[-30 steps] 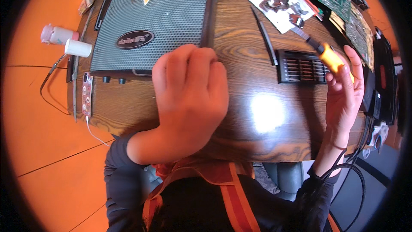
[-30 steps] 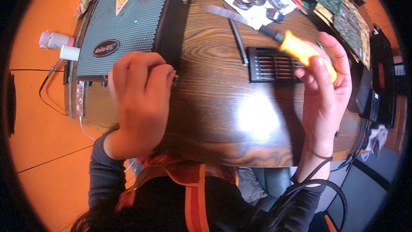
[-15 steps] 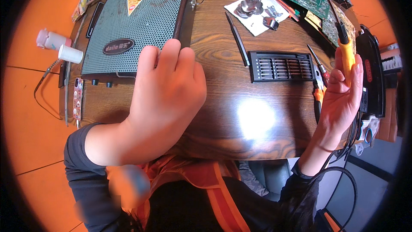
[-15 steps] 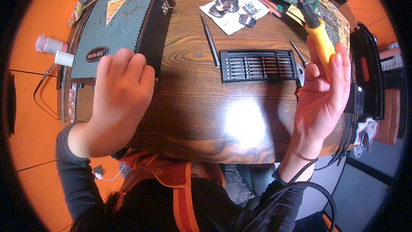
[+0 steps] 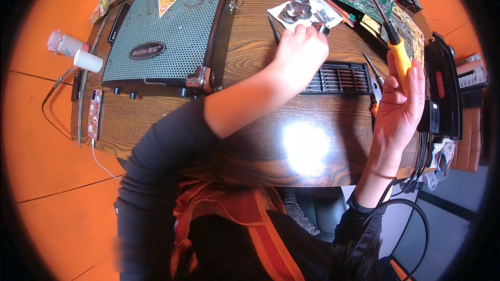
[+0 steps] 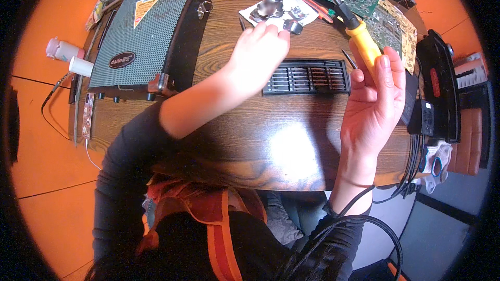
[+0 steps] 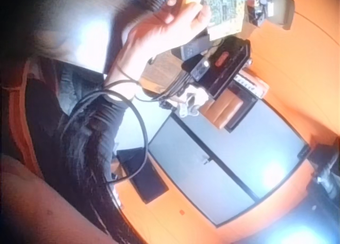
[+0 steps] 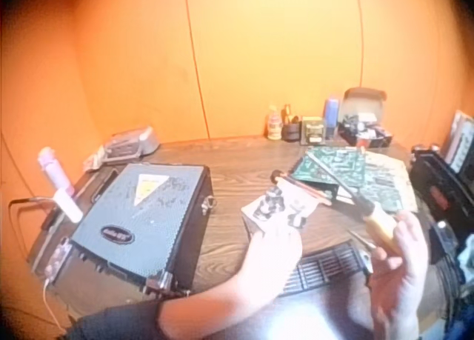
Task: The person uses a screwdriver to remove screws from the bottom and front grille of a portable speaker. They then remove the grille to expose the internal speaker cone and continue unscrewing components inside.
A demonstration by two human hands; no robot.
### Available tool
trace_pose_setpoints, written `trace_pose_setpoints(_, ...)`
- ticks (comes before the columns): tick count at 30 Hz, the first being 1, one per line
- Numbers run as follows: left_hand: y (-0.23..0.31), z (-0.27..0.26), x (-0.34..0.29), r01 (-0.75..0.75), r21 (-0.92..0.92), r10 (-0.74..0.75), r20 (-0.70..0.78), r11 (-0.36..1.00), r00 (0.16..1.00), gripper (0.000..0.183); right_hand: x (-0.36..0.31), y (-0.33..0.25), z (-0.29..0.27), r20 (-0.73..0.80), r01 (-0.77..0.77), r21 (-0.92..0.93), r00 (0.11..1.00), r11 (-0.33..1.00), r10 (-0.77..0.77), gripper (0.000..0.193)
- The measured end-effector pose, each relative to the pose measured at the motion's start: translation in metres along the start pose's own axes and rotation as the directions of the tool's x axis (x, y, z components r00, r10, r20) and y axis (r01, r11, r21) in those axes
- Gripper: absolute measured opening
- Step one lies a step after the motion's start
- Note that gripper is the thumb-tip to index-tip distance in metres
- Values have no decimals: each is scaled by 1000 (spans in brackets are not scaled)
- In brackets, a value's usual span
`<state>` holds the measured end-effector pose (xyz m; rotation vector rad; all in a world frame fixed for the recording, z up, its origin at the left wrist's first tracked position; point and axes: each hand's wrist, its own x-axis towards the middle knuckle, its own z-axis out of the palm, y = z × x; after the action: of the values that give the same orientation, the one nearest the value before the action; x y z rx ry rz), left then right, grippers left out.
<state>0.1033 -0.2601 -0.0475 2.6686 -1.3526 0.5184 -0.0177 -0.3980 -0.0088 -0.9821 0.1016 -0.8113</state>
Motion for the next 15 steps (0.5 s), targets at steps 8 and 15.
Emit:
trace_pose_setpoints(8, 44, -52, -72, 11, 11, -10, -129, 1000, 992, 34, -1, -1, -14, 11, -22, 45, 1000, 999, 22, 34)
trace_pose_setpoints(15, 21, -76, -145, 137, -777, -130, 72, 615, 989, 49, -22, 7, 2, 36, -305, -28, 951, 952, 306, 32)
